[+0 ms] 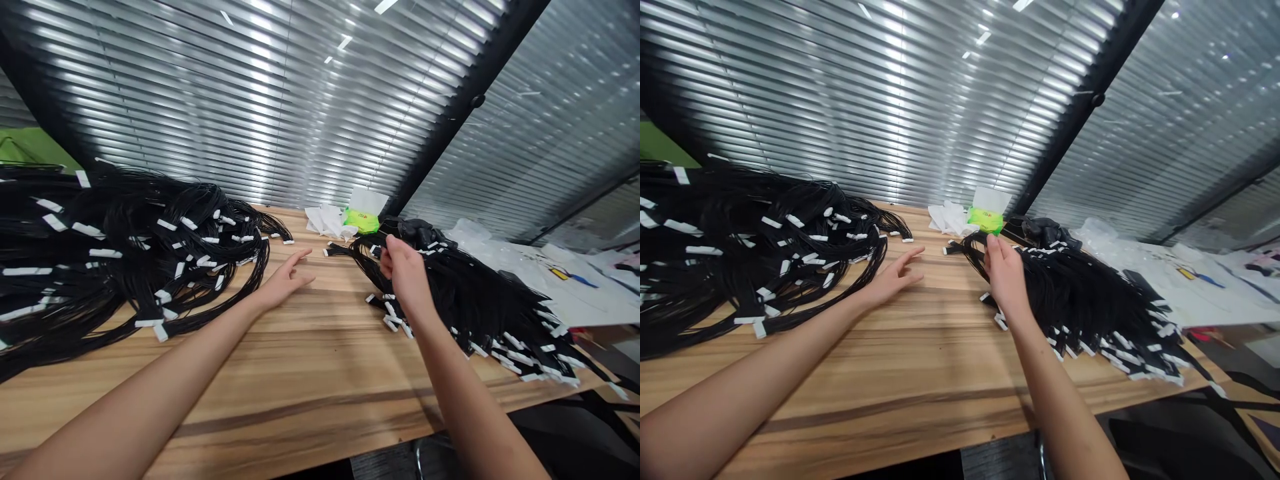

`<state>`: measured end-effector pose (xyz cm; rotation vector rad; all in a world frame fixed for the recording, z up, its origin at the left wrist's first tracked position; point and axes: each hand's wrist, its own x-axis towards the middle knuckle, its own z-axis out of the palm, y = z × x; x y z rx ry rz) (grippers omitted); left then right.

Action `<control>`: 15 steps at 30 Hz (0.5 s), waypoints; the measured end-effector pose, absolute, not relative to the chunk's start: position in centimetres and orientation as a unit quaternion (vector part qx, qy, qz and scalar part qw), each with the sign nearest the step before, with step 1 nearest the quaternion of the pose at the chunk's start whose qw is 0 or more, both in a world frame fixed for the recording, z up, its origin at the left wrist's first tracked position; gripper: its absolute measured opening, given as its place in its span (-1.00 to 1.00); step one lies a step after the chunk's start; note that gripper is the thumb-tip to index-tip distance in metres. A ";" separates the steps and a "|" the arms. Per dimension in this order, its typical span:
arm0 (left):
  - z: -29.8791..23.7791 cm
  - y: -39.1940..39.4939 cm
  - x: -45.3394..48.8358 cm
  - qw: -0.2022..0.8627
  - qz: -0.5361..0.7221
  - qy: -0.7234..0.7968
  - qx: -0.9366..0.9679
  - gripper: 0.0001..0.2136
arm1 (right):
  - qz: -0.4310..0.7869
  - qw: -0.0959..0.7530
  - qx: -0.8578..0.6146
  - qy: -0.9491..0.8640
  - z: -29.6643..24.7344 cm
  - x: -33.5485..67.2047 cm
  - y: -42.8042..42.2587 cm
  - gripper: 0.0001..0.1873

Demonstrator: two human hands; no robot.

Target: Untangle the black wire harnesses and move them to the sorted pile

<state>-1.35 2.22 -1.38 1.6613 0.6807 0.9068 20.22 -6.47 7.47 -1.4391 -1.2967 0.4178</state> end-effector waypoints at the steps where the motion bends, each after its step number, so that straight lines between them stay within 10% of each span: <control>1: -1.5 2.3 -1.3 0.551 0.385 0.280 0.685 -0.46 | 0.208 0.546 -0.609 -0.536 6.3 20.1 -5.8 -0.54; 8: -2.0 2.6 -0.9 0.617 0.402 0.245 0.630 -0.63 | 0.127 0.164 -0.665 -0.717 1.0 20.2 -6.8 -0.74; 15: -2.2 2.6 -1.0 0.610 0.389 0.253 0.642 -0.68 | -0.045 0.071 -0.702 -0.707 1.1 24.1 -7.1 -0.71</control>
